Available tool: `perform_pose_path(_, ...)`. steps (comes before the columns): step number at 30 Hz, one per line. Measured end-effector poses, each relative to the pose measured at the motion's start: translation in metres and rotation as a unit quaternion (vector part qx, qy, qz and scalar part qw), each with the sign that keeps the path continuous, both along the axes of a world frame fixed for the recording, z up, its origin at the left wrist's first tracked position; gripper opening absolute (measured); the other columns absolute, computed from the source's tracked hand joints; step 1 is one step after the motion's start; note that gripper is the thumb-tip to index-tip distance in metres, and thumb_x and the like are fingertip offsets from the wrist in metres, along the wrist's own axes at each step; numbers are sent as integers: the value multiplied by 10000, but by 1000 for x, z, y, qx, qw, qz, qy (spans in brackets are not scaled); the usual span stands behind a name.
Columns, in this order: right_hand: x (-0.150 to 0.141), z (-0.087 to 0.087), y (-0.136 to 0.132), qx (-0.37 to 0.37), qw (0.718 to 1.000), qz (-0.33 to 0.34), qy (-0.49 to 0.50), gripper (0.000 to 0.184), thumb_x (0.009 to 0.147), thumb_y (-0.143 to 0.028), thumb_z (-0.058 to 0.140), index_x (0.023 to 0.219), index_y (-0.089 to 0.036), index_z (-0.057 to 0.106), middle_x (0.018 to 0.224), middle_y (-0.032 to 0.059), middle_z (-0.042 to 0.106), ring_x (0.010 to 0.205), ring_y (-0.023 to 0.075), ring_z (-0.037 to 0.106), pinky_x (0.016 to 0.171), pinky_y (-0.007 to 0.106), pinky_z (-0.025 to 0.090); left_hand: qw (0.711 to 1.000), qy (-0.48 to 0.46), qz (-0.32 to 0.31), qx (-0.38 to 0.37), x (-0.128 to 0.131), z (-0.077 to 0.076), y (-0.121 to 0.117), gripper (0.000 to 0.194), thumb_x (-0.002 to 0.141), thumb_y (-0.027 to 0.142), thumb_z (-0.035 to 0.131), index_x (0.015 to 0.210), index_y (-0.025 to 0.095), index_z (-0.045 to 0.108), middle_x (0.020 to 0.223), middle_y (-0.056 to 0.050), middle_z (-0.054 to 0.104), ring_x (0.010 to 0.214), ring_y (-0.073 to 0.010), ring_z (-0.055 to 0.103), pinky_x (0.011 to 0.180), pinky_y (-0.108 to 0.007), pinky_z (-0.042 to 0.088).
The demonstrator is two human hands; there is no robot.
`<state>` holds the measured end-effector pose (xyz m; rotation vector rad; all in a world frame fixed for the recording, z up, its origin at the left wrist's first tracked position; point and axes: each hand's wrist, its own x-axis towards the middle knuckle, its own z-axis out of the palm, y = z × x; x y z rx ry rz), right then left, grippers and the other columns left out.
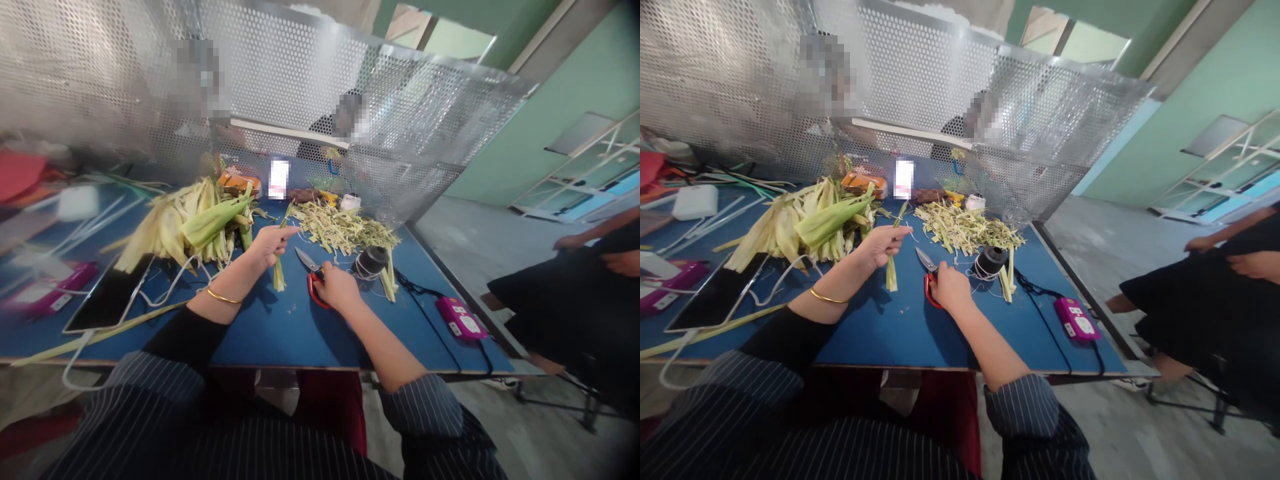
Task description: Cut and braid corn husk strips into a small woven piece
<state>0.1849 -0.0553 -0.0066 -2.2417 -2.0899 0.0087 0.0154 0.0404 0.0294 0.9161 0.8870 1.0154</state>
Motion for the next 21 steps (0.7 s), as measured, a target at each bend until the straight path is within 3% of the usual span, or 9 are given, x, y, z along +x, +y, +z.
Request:
perform_pose_path(3, 0, 18, 9, 38, 998, 31, 25, 256, 841, -385, 515, 871, -162, 639, 986, 160, 661, 883, 280, 659, 718, 346, 472, 999, -26, -16, -32, 3, 1, -4, 223, 686, 150, 720, 616, 121, 511, 479, 93, 308, 360, 3, 179, 362, -177, 61)
perform_pose_path(5, -2, 30, 20, 92, 980, 41, 171, 320, 899, -426, 423, 861, -196, 643, 933, 102, 681, 845, 220, 663, 708, 307, 472, 999, -28, -18, -29, 6, 1, -8, 216, 700, 140, 702, 609, 121, 507, 475, 91, 308, 356, 1, 192, 359, -172, 65)
perform_pose_path(8, -8, 38, 38, 21, 881, 46, 470, 367, 855, -522, 471, 809, -190, 618, 802, 51, 676, 610, 146, 641, 529, 241, 455, 1000, -20, -16, -11, 9, -1, -15, 154, 719, 148, 682, 642, 110, 555, 451, 100, 279, 345, -3, 192, 361, -166, 71)
perform_pose_path(10, -13, 34, 49, -27, 821, 60, 568, 338, 790, -515, 564, 738, -182, 589, 661, 13, 621, 488, 115, 577, 464, 224, 431, 1000, -13, -15, -4, 9, -3, -18, 136, 717, 163, 693, 660, 105, 583, 438, 104, 267, 338, -3, 186, 362, -165, 71)
perform_pose_path(11, -14, 31, 53, -32, 810, 70, 581, 325, 776, -500, 583, 716, -181, 578, 604, -7, 583, 454, 104, 543, 455, 221, 428, 1000, -12, -14, -6, 9, -4, -19, 135, 712, 165, 703, 665, 103, 592, 436, 103, 269, 337, -2, 186, 362, -165, 71)
perform_pose_path(14, -9, 23, 65, 32, 863, 53, 501, 304, 830, -459, 512, 752, -179, 600, 588, -5, 574, 483, 112, 541, 507, 235, 464, 999, -27, -21, -34, 5, -6, -16, 137, 728, 192, 713, 740, 84, 630, 470, 88, 322, 342, 2, 209, 352, -160, 84)
perform_pose_path(17, 7, 23, 71, 119, 909, -15, 399, 289, 876, -364, 450, 977, -151, 617, 920, 112, 675, 835, 200, 641, 727, 317, 508, 991, -85, -65, -83, 2, -8, -11, 218, 853, 274, 587, 841, 65, 646, 554, 29, 446, 380, -20, 336, 344, -155, 192)
perform_pose_path(19, 18, 25, 68, 181, 920, -46, 344, 368, 850, -290, 503, 1166, -107, 548, 1248, 204, 559, 1179, 281, 510, 932, 407, 427, 984, -117, -81, -106, 2, -9, -10, 263, 917, 240, 466, 855, 60, 647, 594, -4, 498, 427, -42, 423, 371, -163, 288)
perform_pose_path(21, 23, 28, 60, 261, 933, -47, 242, 438, 829, -250, 537, 1237, -94, 514, 1391, 214, 435, 1327, 313, 341, 1053, 457, 292, 983, -130, -74, -109, 4, -11, -10, 270, 924, 169, 419, 843, 62, 653, 606, -19, 527, 473, -57, 484, 427, -176, 373)
